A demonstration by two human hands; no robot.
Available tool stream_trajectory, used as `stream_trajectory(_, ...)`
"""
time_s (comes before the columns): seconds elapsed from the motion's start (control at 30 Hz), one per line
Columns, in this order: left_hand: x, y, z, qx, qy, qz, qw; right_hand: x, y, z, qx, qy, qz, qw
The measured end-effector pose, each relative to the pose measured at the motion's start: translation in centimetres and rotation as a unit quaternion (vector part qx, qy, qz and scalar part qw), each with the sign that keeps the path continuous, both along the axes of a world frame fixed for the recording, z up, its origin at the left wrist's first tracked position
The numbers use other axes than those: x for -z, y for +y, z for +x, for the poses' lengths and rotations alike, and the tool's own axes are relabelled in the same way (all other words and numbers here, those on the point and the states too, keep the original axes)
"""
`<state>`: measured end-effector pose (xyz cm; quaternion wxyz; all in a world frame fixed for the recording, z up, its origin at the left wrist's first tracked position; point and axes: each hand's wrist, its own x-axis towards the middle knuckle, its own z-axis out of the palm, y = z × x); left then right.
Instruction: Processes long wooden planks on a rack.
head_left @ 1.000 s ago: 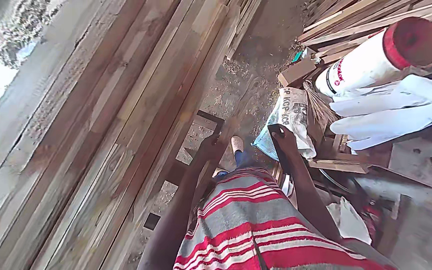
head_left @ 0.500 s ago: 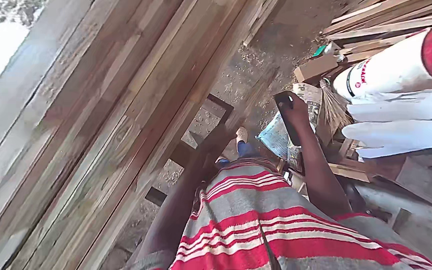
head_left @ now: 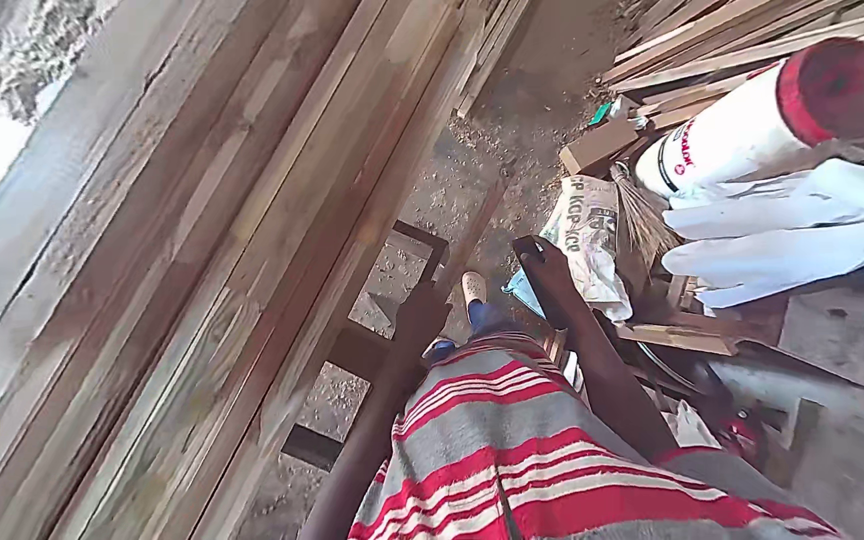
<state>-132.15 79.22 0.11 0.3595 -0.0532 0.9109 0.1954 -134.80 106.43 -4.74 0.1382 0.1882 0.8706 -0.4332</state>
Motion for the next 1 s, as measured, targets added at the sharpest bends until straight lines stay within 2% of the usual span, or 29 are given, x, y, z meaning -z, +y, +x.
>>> stream_trajectory(0.1,0.7,-0.5,0.0,-0.033,-0.002,0.046,0.998,-1.9,0.2,-2.8,-0.007,0.030,0.041,0.999)
stream_trajectory(0.3,0.5,0.6,1.1,0.006,0.042,0.042,0.998,-9.4,-0.3,-10.2,-0.062,0.050,0.218,0.973)
stream_trajectory(0.43,0.6,0.6,1.1,0.006,0.037,0.032,0.999,-11.2,-1.2,-13.3,-0.180,0.014,0.317,0.931)
stream_trajectory(0.6,0.6,0.6,1.6,-0.011,0.057,0.044,0.997,-12.6,-3.7,-13.2,-0.252,0.015,0.436,0.864)
stream_trajectory(0.67,0.5,0.5,1.5,-0.003,0.051,0.047,0.998,-13.4,-4.8,-13.3,-0.310,0.022,0.468,0.827)
stream_trajectory(0.77,1.0,0.2,1.3,0.010,0.043,0.054,0.998,-15.0,-4.3,-15.7,-0.471,0.011,0.480,0.740)
stream_trajectory(0.9,1.0,0.0,1.2,0.007,0.037,0.061,0.997,-13.9,0.8,-21.9,-0.681,0.135,0.383,0.610)
stream_trajectory(1.0,1.9,0.5,1.6,0.003,0.069,0.068,0.995,-13.9,0.9,-26.1,-0.790,0.146,0.333,0.493)
